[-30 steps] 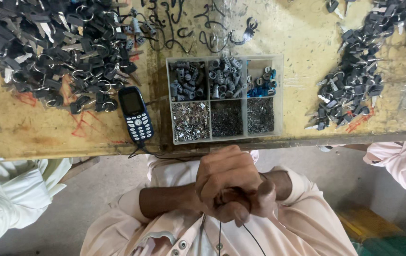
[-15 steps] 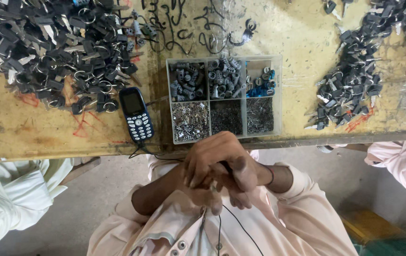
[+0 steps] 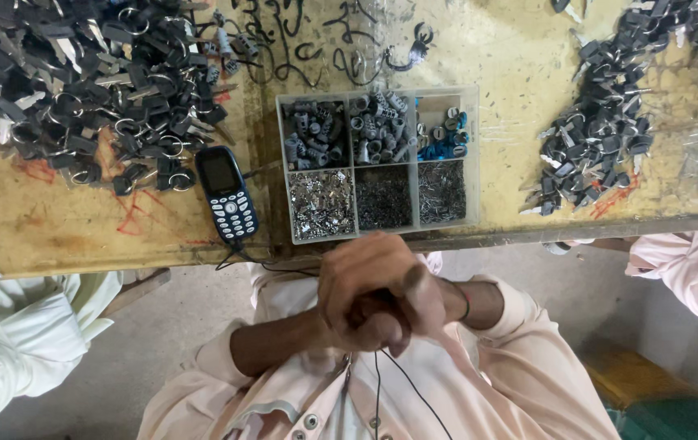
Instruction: The person sits at a workbench and assembles keychains by hand, threading split rings through plastic key heads and pressing parts together. They place finished pieces aside and pick new components from a compartment tray, occasionally sorting small metal parts into the tray's sections.
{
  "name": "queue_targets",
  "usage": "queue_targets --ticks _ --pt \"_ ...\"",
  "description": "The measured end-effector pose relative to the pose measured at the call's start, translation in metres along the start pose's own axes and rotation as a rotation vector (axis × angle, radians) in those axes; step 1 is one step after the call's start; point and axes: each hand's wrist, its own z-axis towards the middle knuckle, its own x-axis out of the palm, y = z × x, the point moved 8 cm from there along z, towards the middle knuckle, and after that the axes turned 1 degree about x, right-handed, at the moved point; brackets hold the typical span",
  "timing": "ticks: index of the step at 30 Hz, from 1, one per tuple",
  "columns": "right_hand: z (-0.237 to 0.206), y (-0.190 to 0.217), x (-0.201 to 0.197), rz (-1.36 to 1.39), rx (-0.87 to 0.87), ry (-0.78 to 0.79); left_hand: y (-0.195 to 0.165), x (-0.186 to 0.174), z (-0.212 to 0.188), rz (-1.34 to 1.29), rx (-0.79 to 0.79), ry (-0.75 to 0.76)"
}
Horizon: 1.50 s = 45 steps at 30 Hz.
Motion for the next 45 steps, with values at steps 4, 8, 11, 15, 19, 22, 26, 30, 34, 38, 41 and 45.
queue_targets --ticks 4,8,11,15,19,22,26,30,34,38,41,45 --pt "-0.023 0.0 -0.038 -0.168 0.092 -0.061 -0.038 -0.03 0.023 -0.228 -0.01 0.16" --pt "-0.038 0.077 -0.106 -0.138 -0.161 -0.375 -0.095 -0.069 0.039 -0.5 0.039 0.423" --pt "-0.038 0.101 -0.115 -0.025 -0.405 -0.61 -0.106 -0.074 0.048 -0.604 0.131 0.555" --pt "0.004 0.026 -0.019 -0.273 -0.006 -0.043 -0.044 -0.009 0.045 -0.761 -0.122 0.568" --pt "0.002 0.02 -0.015 -0.345 -0.049 -0.229 -0.001 0.013 0.011 -0.762 -0.142 0.419" --pt "0.011 0.035 -0.016 -0.403 -0.056 -0.131 0.022 0.012 -0.016 -0.754 -0.236 0.38" --pt "0.024 0.05 -0.012 -0.37 -0.096 -0.016 0.024 -0.008 -0.023 -0.155 -0.04 0.057" --pt "0.013 0.03 -0.013 -0.241 -0.08 -0.128 0.003 0.005 -0.026 -0.095 0.115 0.123" --pt "-0.011 0.017 -0.02 -0.228 -0.256 -0.332 0.002 0.012 -0.017 0.031 0.07 0.151" --pt "-0.013 0.013 -0.016 -0.11 -0.241 -0.32 -0.011 0.021 0.001 -0.151 0.102 0.088" --pt "-0.005 0.021 -0.014 -0.08 -0.154 -0.268 -0.039 0.016 0.01 0.003 0.232 0.065" --pt "0.013 0.024 -0.014 -0.1 -0.022 -0.173 -0.062 -0.018 0.014 0.211 0.135 0.119"
